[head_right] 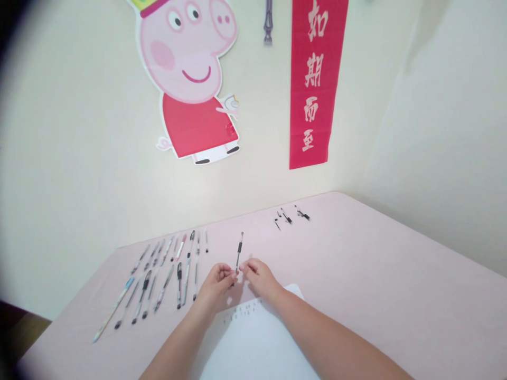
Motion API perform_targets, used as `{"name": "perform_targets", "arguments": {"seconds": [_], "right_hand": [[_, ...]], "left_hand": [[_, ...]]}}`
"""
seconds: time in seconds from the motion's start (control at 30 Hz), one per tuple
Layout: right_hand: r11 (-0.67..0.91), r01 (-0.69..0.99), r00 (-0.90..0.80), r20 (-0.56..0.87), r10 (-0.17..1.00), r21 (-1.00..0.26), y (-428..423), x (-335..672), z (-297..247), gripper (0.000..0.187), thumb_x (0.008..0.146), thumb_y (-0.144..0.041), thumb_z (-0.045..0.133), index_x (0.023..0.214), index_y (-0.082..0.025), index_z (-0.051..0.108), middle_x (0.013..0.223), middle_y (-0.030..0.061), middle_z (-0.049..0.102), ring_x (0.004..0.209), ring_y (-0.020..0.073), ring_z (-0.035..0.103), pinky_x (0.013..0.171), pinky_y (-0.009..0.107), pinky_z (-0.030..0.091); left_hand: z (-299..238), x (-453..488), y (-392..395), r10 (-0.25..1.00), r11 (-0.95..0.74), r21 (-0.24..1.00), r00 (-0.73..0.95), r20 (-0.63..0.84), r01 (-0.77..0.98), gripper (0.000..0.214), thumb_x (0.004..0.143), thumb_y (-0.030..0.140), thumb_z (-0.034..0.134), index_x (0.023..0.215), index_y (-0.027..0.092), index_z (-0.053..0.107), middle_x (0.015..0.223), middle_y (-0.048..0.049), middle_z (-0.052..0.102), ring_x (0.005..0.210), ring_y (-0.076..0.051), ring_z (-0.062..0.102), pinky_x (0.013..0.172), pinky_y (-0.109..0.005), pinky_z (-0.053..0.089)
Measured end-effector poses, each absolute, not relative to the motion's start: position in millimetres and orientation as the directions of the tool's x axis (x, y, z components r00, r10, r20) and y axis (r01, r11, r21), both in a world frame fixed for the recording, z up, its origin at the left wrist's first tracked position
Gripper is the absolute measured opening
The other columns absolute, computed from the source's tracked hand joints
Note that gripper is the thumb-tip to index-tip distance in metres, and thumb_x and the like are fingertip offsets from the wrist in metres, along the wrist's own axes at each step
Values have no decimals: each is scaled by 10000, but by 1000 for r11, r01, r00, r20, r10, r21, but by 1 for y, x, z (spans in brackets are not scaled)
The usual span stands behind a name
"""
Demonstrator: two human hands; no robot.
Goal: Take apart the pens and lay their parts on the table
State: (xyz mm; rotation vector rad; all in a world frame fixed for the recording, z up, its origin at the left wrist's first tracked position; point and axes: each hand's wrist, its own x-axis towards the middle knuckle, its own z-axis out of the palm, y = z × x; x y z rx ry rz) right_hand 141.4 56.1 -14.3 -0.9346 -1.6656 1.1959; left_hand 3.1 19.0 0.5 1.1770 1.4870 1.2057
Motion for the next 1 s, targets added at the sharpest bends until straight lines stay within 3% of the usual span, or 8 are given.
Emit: {"name": "perform_targets", "arguments": {"seconds": [0.07,0.13,0.33,0.43,0.57,0.73,0.87,1.0], "right_hand": [[139,-55,-396,150,906,-989,54,142,-9,371,769,-514,526,762,-152,611,673,13,554,623,127,503,610,264,389],[39,-131,-430,92,898,-991,50,141,-3,385,730,-525,579,790,-148,628,704,18,580,576,105,491,578,249,380],[-159,-378,-352,-17,936,-912,50,143,3,402,728,-502,599,981,-190,612,797,11,614,493,56,448,471,197,320],[-199,-445,-304,-61,951,-873,55,147,3,367,698,-489,636,902,-185,612,750,-2,611,454,45,420,430,184,283],[-222,-463,-352,-52,935,-858,55,148,2,296,664,-433,691,729,-158,601,703,-5,598,475,43,426,461,179,309],[-263,-322,-530,-57,846,-909,44,145,3,260,658,-367,721,737,-136,630,637,-9,568,538,63,453,529,193,323],[-263,-246,-588,-72,806,-933,42,147,5,299,648,-404,721,748,-137,633,601,-21,543,522,68,439,517,204,306],[-279,-260,-625,-59,778,-924,43,148,4,385,687,-512,646,767,-136,635,589,-11,548,535,98,485,564,243,356]], "left_hand": [[-6,7,6,983,93,992,-150,-105,-82,262,634,226,636,794,187,431,664,20,566,563,-98,535,535,-203,381],[-9,9,-2,982,124,978,-123,-145,-167,323,572,222,688,770,189,435,665,25,556,553,-94,518,527,-206,374],[-6,12,-11,993,117,984,-16,-120,-134,336,574,202,692,857,181,512,664,19,543,589,-103,506,552,-220,360],[-9,13,-14,993,112,991,46,-109,-72,297,601,223,690,855,158,551,706,1,540,628,-105,498,582,-228,360],[-11,14,-16,996,74,997,54,-72,-39,314,676,338,656,913,162,548,669,31,486,558,-80,434,532,-219,320],[-8,10,-15,995,49,998,89,-51,26,352,771,487,523,884,153,520,602,50,450,481,-69,369,471,-217,276],[-7,9,-14,997,31,999,76,-32,16,338,749,492,552,805,163,502,607,47,462,492,-76,413,488,-221,323],[0,12,-16,995,78,993,75,-72,-84,339,735,448,590,902,163,511,648,37,488,538,-83,453,512,-216,366]]}}
